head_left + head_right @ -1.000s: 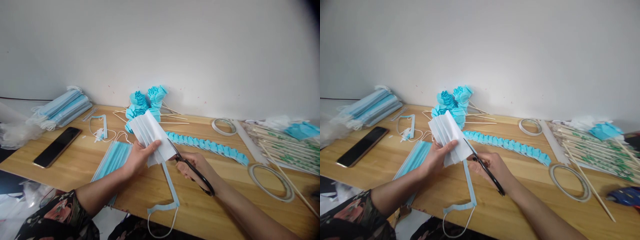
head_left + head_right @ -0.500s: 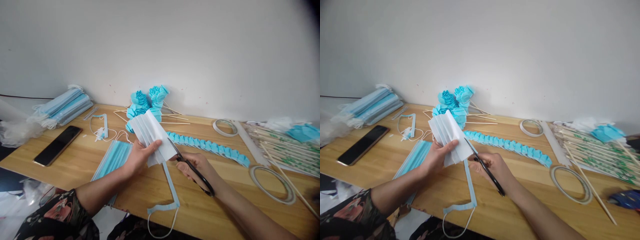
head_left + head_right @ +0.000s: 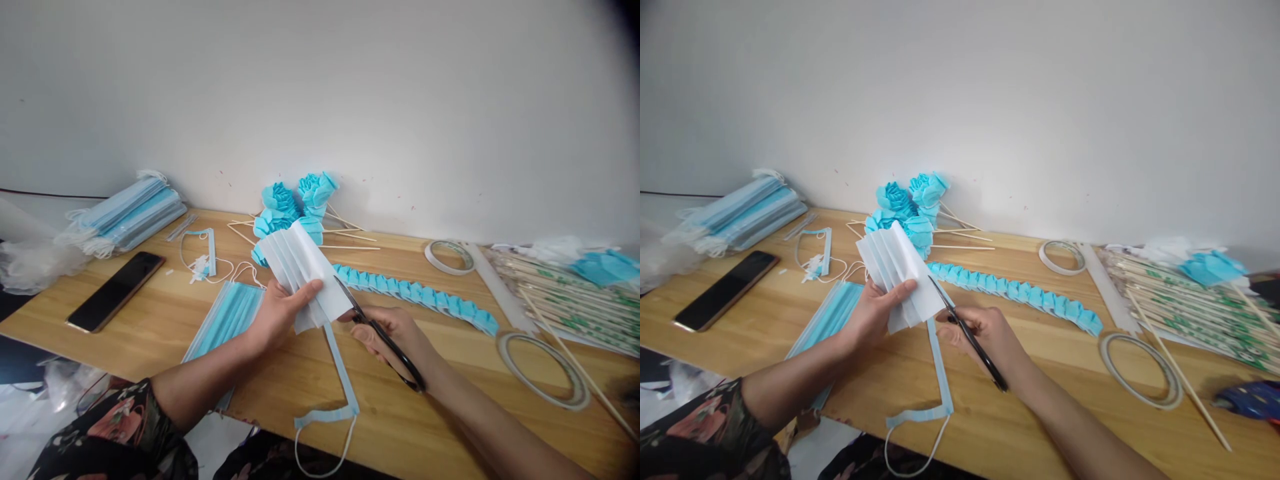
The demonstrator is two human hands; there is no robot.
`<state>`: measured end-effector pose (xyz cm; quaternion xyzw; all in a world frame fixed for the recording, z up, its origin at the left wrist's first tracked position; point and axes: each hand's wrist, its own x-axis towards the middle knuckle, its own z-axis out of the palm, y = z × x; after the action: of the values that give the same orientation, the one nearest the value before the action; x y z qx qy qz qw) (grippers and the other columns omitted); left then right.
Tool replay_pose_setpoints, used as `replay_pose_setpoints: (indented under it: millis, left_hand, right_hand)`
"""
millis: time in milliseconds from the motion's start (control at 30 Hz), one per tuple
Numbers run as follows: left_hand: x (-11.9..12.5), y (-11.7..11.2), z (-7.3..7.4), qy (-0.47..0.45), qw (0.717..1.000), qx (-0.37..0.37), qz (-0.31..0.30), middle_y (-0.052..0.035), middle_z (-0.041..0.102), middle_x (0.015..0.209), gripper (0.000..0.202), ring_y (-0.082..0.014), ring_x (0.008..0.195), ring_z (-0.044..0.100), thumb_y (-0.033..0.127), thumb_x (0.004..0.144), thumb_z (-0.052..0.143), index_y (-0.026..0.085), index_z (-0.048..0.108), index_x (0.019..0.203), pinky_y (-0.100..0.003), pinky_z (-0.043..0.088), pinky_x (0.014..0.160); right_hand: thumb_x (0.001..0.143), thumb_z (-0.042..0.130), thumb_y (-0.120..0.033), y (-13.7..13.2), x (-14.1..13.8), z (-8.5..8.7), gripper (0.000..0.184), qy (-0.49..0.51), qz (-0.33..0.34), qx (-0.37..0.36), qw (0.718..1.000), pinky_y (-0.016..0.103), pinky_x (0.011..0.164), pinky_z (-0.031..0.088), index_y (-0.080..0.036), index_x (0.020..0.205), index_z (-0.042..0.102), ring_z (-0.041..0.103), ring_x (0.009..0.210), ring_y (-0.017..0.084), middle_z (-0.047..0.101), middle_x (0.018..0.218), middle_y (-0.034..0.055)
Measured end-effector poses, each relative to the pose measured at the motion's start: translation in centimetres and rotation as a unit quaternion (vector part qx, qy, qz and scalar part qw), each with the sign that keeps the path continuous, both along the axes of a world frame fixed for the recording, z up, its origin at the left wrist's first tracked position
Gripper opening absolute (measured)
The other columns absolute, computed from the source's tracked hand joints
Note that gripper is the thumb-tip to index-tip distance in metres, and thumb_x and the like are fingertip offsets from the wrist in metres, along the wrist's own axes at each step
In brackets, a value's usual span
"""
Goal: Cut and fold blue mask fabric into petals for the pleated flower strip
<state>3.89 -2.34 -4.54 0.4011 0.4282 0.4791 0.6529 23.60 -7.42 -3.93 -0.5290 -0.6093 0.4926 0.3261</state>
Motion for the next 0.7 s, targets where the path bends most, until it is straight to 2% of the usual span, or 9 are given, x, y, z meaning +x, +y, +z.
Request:
replay_pose_setpoints:
  millis: [167, 300, 400, 533, 600, 700]
  left_hand:
    - [0.02, 0.06, -0.15, 0.005, 1.0, 0.0, 0.002, -0.0092, 0.075, 0.089, 0.037, -0.0188, 0.075, 0.069, 0.038, 0.068, 0.081, 0.012, 0.071, 0.092, -0.026, 0.057, 0.065]
    - [0.09, 0.08, -0.12, 0.019, 1.0, 0.02, 0.01, -0.0096, 0.075, 0.093, 0.037, -0.02, 0.081, 0.069, 0.036, 0.067, 0.082, 0.013, 0.07, 0.093, -0.027, 0.058, 0.069]
    - [0.11, 0.02, 0.01, 0.025, 0.999, 0.021, 0.012, -0.0096, 0.074, 0.091, 0.038, -0.0199, 0.08, 0.069, 0.038, 0.067, 0.082, 0.012, 0.07, 0.092, -0.027, 0.058, 0.068]
    - [0.1, -0.14, 0.04, 0.028, 0.999, 0.017, 0.0, -0.0106, 0.075, 0.092, 0.04, -0.0204, 0.078, 0.07, 0.039, 0.067, 0.082, 0.011, 0.07, 0.092, -0.027, 0.059, 0.066]
    - [0.1, -0.19, -0.04, 0.036, 0.999, 0.021, -0.004, -0.0111, 0.075, 0.091, 0.04, -0.0211, 0.078, 0.07, 0.039, 0.067, 0.082, 0.011, 0.07, 0.092, -0.028, 0.059, 0.066]
    - [0.08, -0.27, -0.13, 0.057, 0.998, 0.035, -0.018, -0.0113, 0.076, 0.093, 0.039, -0.0221, 0.081, 0.071, 0.039, 0.067, 0.081, 0.012, 0.07, 0.093, -0.029, 0.06, 0.069]
  right_hand:
    - [0.074, 0.068, -0.061, 0.14, -0.01, -0.43, 0.049, -0.002, 0.01, 0.019, 1.0, 0.022, 0.039, 0.032, -0.015, 0.091, 0.075, 0.041, 0.043, 0.01, 0.048, 0.052, -0.002]
    - [0.078, 0.063, -0.06, 0.23, -0.06, -0.28, 0.048, -0.001, 0.028, 0.002, 1.0, 0.023, 0.042, 0.033, -0.016, 0.092, 0.074, 0.042, 0.047, 0.01, 0.056, 0.063, 0.0008]
    - [0.076, 0.063, -0.063, 0.24, 0.04, -0.33, 0.053, -0.013, 0.052, 0.003, 0.999, 0.023, 0.046, 0.032, -0.016, 0.098, 0.072, 0.041, 0.051, 0.01, 0.052, 0.063, -0.0005]
    - [0.074, 0.057, -0.076, 0.24, 0.17, -0.8, 0.069, 0.004, 0.077, 0.006, 0.997, 0.023, 0.05, 0.032, -0.015, 0.103, 0.068, 0.039, 0.056, 0.011, 0.049, 0.066, -0.0006]
    - [0.072, 0.053, -0.081, 0.23, 0.15, -0.8, 0.073, 0.005, 0.084, 0.017, 0.996, 0.023, 0.049, 0.031, -0.015, 0.101, 0.067, 0.038, 0.058, 0.012, 0.047, 0.067, -0.0004]
    - [0.074, 0.05, -0.082, 0.19, 0.04, -0.29, 0.069, -0.002, 0.086, 0.033, 0.996, 0.023, 0.05, 0.029, -0.016, 0.091, 0.064, 0.035, 0.06, 0.012, 0.044, 0.068, -0.0006]
